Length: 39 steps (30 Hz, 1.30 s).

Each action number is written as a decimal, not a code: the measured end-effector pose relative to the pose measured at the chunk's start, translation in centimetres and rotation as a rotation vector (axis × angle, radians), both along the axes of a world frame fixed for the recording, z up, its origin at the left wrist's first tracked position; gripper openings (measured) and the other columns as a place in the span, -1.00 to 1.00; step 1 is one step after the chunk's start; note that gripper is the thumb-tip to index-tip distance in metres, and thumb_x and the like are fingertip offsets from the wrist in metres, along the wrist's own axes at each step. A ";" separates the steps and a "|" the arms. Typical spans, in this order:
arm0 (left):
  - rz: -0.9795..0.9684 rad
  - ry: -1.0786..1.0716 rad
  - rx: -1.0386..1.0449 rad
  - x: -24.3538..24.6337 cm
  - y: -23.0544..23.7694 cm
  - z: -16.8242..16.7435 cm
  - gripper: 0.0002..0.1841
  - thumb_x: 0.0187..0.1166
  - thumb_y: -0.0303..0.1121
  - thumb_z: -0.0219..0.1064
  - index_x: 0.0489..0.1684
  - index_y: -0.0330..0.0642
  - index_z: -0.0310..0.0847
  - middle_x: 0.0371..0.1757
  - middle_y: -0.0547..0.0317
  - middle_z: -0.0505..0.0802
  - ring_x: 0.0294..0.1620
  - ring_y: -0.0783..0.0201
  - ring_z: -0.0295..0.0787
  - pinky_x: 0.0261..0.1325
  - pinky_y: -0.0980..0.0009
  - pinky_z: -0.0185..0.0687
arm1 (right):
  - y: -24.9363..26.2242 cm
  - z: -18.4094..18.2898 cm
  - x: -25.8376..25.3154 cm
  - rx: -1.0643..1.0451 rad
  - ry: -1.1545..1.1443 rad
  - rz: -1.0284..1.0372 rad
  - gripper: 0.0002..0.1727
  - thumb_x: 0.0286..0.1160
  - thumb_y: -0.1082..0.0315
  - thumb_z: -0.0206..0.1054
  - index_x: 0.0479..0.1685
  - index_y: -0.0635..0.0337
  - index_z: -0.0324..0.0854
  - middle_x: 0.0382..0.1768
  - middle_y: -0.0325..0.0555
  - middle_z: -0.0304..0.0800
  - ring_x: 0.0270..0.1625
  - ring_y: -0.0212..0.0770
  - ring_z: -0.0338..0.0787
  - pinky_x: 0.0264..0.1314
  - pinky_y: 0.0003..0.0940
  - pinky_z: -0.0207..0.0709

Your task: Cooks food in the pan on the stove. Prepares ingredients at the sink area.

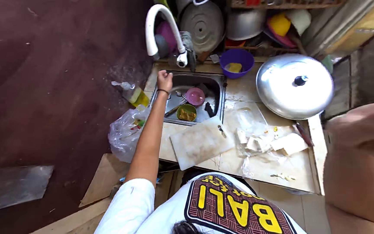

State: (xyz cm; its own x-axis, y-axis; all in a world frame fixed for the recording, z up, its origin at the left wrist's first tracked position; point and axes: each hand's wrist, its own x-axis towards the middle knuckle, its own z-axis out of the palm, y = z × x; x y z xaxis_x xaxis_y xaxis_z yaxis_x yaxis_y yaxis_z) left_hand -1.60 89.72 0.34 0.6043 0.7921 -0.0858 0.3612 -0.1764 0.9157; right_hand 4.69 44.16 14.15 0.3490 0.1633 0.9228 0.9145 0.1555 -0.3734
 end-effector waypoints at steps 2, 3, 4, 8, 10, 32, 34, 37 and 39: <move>-0.082 0.138 0.098 2.3 1.8 -0.1 -0.26 0.76 -0.09 0.23 0.74 -0.48 0.10 0.64 -0.51 0.44 0.69 -0.29 0.37 0.71 -0.09 0.29 | 3.9 -0.4 0.5 -0.126 -0.185 -0.165 -0.74 0.79 0.04 0.16 0.20 -0.10 0.60 -0.14 -0.55 0.74 -0.12 -0.63 0.73 -0.03 -0.64 0.61; -0.113 0.214 0.143 3.3 2.4 -0.3 -0.24 0.75 0.00 0.21 0.72 -0.47 0.17 0.61 -0.49 0.49 0.68 -0.30 0.38 0.72 -0.13 0.26 | 6.2 -1.0 1.1 -0.103 -0.200 -0.228 -0.70 0.81 0.11 0.12 0.32 0.00 0.50 -0.06 -0.48 0.74 -0.07 -0.59 0.73 0.02 -0.57 0.62; -0.149 0.284 0.178 4.2 2.7 -0.2 -0.26 0.76 0.07 0.16 0.66 -0.46 0.28 0.54 -0.46 0.57 0.64 -0.29 0.45 0.69 -0.16 0.29 | 8.5 -1.8 1.7 -0.072 -0.159 -0.239 -0.57 0.82 0.18 0.11 0.56 0.07 0.29 0.10 -0.39 0.74 0.02 -0.52 0.76 0.14 -0.46 0.66; -0.281 0.474 0.309 6.4 2.7 0.1 -0.27 0.80 0.18 -0.05 0.29 -0.44 0.64 0.28 -0.42 0.77 0.44 -0.31 0.65 0.50 -0.33 0.40 | 15.4 -10.3 3.9 -0.259 0.209 -0.147 -0.11 0.69 0.36 0.18 0.82 0.44 -0.39 0.32 -0.02 0.59 -0.06 -0.44 0.76 -0.05 -0.44 0.70; -0.251 0.453 0.400 6.5 2.7 0.0 -0.21 0.71 0.27 0.04 0.31 -0.44 0.61 0.21 -0.38 0.81 0.35 -0.30 0.72 0.41 -0.31 0.48 | 17.8 -15.1 4.0 -0.458 0.355 -0.072 -0.16 0.64 0.43 0.17 0.82 0.48 -0.25 0.25 0.14 0.64 -0.12 -0.25 0.79 -0.12 -0.29 0.74; -0.072 0.242 -0.727 0.2 5.3 -14.9 -0.26 0.88 0.15 -0.40 0.53 -0.28 0.47 0.37 -0.14 0.73 0.35 0.00 0.65 0.33 -0.03 0.50 | 37.0 -35.6 -1.6 -1.963 0.851 0.179 -0.22 0.55 0.03 0.42 0.62 0.40 0.38 0.41 0.49 0.61 0.46 0.48 0.62 0.40 0.47 0.46; 0.050 0.320 -0.714 -0.8 4.0 -17.2 -0.42 0.92 -0.05 -0.20 0.58 -0.36 0.39 0.46 -0.24 0.66 0.42 -0.09 0.59 0.40 -0.10 0.47 | 38.5 -35.8 -2.6 -1.986 0.832 0.068 -0.23 0.58 -0.01 0.37 0.56 0.46 0.40 0.40 0.47 0.62 0.45 0.45 0.62 0.41 0.44 0.43; 0.011 0.401 -0.695 -1.6 2.8 -18.4 -0.53 0.91 -0.25 -0.08 0.58 -0.42 0.36 0.50 -0.33 0.61 0.40 -0.11 0.62 0.37 -0.02 0.51 | 38.5 -37.2 -2.4 -1.997 0.798 0.080 -0.17 0.56 -0.03 0.37 0.66 0.41 0.29 0.42 0.51 0.59 0.47 0.52 0.58 0.46 0.51 0.35; -0.056 0.427 -0.660 -1.7 2.4 -19.3 -0.60 0.86 -0.42 0.00 0.56 -0.46 0.37 0.50 -0.37 0.61 0.47 -0.15 0.58 0.46 -0.04 0.49 | 38.1 -36.9 -0.7 -1.979 0.857 0.178 -0.15 0.50 -0.06 0.44 0.62 0.41 0.35 0.40 0.49 0.62 0.45 0.48 0.60 0.43 0.50 0.38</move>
